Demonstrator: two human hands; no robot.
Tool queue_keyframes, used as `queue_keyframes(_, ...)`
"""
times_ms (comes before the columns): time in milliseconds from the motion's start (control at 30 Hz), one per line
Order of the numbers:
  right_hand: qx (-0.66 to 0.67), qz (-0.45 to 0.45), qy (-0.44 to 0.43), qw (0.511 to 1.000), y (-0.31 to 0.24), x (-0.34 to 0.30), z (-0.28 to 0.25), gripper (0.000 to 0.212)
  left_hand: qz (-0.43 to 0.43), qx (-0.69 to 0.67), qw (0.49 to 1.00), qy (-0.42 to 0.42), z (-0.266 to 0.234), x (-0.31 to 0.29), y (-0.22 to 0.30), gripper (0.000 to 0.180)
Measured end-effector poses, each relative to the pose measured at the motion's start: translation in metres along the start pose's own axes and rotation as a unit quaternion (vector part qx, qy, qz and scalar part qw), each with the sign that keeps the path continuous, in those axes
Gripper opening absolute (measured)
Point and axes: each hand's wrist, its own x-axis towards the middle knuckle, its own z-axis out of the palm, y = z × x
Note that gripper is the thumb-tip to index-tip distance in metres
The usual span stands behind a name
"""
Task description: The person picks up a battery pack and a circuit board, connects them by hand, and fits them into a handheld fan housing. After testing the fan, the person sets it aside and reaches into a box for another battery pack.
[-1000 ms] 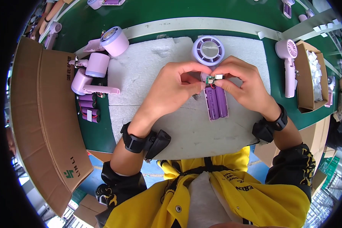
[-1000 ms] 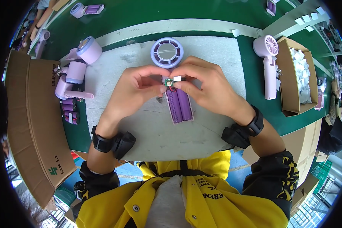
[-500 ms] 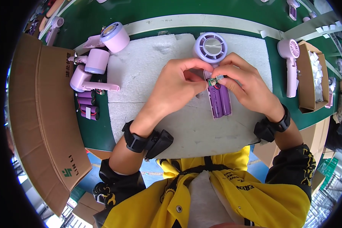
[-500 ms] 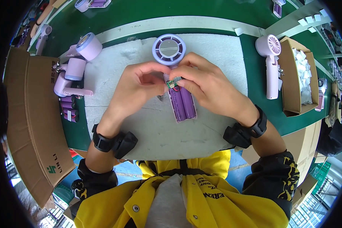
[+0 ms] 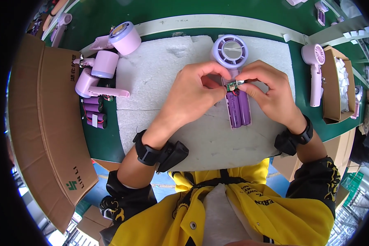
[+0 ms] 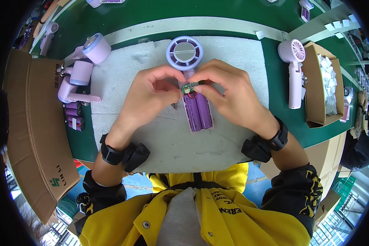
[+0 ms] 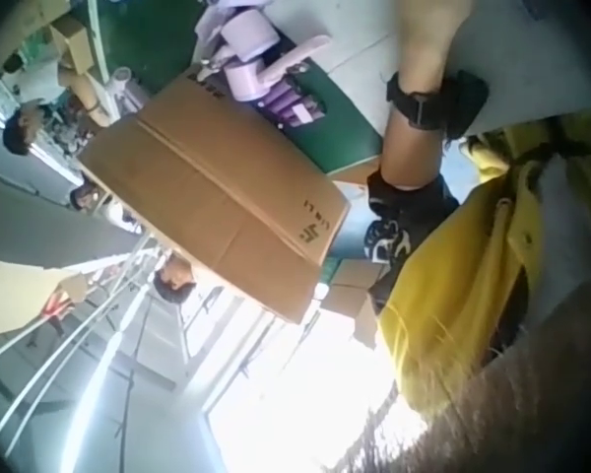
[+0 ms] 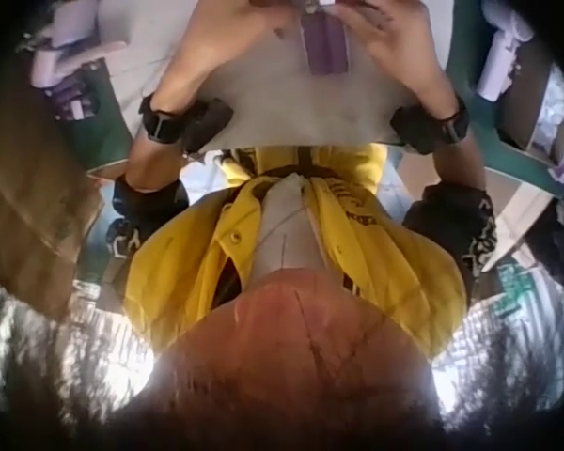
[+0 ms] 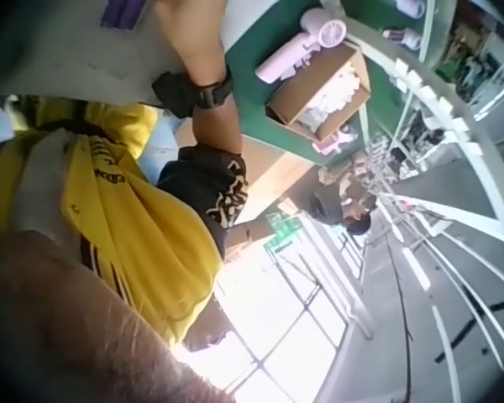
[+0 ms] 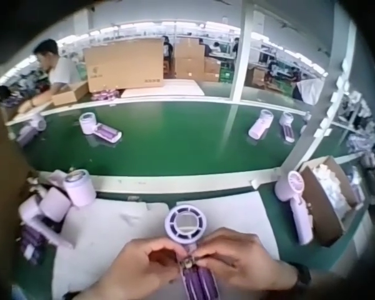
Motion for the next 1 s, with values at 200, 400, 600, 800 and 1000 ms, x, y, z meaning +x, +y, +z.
queue_keyframes(200, -0.053, -0.016, 0.000, 0.998, -0.007, 0.003, 0.000, 0.023, 0.008, -0.019, 1.000, -0.008, -0.001, 0.000, -0.001, 0.015)
queue_keyframes(400, -0.083, -0.013, 0.001, 0.996, -0.009, 0.002, 0.001, 0.024, 0.016, -0.014, 1.000, -0.005, 0.001, 0.000, -0.002, 0.014)
queue_keyframes(600, -0.021, 0.068, 0.014, 0.997, -0.012, 0.004, 0.000, 0.025, 0.025, -0.028, 0.999, -0.019, -0.001, 0.001, -0.002, 0.014)
queue_keyframes(800, -0.041, 0.010, 0.000, 0.999, -0.005, 0.005, -0.005, 0.024, 0.035, -0.032, 0.999, -0.022, 0.001, 0.001, -0.004, 0.015)
queue_keyframes(1000, -0.066, 0.007, -0.008, 0.998, -0.009, 0.006, -0.006, 0.024, 0.019, -0.023, 0.999, -0.025, 0.000, 0.001, -0.001, 0.016)
